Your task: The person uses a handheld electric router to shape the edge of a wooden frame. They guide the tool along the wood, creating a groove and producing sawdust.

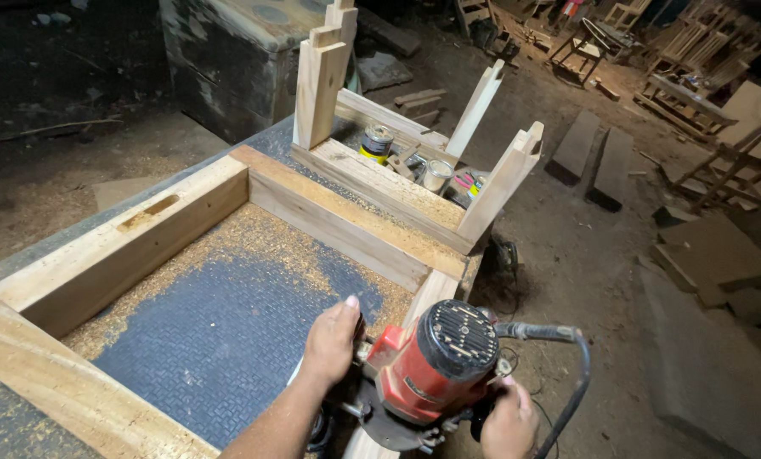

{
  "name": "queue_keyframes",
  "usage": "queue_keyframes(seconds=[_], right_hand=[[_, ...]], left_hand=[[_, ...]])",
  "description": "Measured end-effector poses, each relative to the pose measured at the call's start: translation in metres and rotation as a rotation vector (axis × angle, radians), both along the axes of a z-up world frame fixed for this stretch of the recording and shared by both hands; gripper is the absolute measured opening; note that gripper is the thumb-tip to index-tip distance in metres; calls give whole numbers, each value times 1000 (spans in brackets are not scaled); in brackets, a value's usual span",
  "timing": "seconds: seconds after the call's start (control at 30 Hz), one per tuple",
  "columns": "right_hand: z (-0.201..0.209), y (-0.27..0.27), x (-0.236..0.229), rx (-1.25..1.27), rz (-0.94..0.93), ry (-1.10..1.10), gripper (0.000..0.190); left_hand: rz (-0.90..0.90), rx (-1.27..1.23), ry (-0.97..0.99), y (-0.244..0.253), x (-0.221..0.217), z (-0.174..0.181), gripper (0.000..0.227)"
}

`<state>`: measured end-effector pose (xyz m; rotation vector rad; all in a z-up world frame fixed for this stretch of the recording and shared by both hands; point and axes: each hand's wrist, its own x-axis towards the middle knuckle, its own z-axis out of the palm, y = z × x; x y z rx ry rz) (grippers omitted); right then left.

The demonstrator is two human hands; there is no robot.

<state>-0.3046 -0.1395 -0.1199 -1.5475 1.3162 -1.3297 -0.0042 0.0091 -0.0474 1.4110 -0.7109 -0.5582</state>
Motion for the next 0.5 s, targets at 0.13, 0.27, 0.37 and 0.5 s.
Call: queue_keyframes(seconds=[0.13,0.27,0.37,0.5], right_hand=[[8,0,0,-52,22,41,42],[50,-11,6,-82,-24,133,44],[55,-6,-1,-63,-17,173,45],[31,-16,-6,-229,62,237,43]], left_hand=[[-17,70,-4,3,-5,11,57],[-7,55,-46,-10,7,38,57],[-8,46,-74,-8,5,31,57],[-18,19,-87,-12,3,2,56]])
